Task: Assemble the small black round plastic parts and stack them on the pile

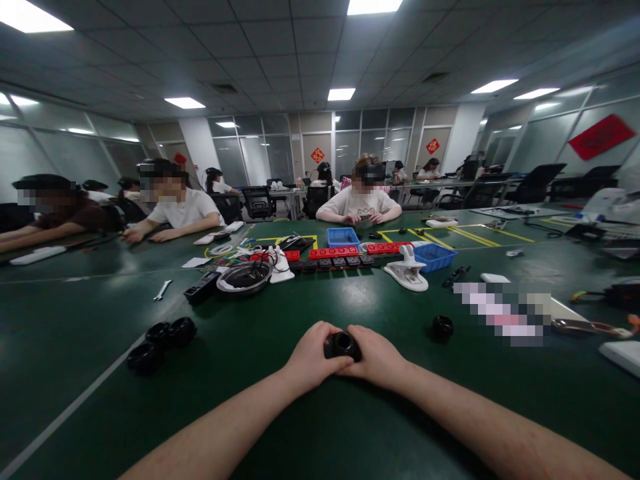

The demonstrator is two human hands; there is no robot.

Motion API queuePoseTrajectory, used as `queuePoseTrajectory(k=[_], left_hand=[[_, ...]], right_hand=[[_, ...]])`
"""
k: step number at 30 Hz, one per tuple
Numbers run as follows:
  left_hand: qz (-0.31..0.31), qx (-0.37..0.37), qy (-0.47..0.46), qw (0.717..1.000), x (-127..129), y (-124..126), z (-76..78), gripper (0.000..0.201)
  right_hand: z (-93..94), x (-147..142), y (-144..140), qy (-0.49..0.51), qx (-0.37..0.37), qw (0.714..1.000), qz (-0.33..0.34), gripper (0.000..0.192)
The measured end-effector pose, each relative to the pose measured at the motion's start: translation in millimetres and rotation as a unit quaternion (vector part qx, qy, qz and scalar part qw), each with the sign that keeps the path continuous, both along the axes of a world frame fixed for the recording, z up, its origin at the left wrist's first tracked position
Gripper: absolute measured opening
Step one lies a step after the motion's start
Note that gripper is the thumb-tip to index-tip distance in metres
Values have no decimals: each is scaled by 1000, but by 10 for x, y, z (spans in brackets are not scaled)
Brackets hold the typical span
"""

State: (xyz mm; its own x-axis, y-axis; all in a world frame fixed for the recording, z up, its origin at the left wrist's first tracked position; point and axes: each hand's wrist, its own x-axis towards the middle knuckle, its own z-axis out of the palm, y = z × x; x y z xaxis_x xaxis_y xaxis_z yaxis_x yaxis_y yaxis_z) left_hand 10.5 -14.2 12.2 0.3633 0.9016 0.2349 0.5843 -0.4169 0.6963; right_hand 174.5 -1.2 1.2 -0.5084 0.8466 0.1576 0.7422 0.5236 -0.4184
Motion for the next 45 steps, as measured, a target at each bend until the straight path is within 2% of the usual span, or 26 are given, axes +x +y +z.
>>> queuePoseTrajectory(k=[3, 10, 15, 24, 30, 32, 36, 41, 45], left_hand=[[-47, -15, -8, 999, -44, 30, 15, 34], [-90, -35, -14, 995, -83, 83, -11, 38], [-98, -44, -23, 994, -77, 83, -4, 36], [-97, -46, -18, 994, -90, 89, -9, 37], [-76, -42, -12, 996, -68, 73, -15, 38], [-60, -45, -16, 997, -47, 51, -13, 40], [-4, -31, -17, 999, 9, 10, -31, 40], [65, 6, -3, 998, 53, 0, -77, 33], [49, 14, -8, 999, 23, 25, -72, 32]], right_hand=[[75, 61, 19, 19, -33, 997, 61, 49], [149, 148, 101, 84, -125, 977, 150, 27], [146, 166, 131, 113, -166, 965, 168, 25], [160, 190, 155, 92, -168, 966, 173, 23], [123, 184, 162, 101, -206, 964, 133, 25], [107, 178, 161, 94, -199, 968, 116, 28], [53, 114, 129, 51, -150, 986, 55, 36], [-57, -29, 46, -13, -18, 998, -57, 33], [-64, -53, 3, -3, 4, 998, -60, 31]])
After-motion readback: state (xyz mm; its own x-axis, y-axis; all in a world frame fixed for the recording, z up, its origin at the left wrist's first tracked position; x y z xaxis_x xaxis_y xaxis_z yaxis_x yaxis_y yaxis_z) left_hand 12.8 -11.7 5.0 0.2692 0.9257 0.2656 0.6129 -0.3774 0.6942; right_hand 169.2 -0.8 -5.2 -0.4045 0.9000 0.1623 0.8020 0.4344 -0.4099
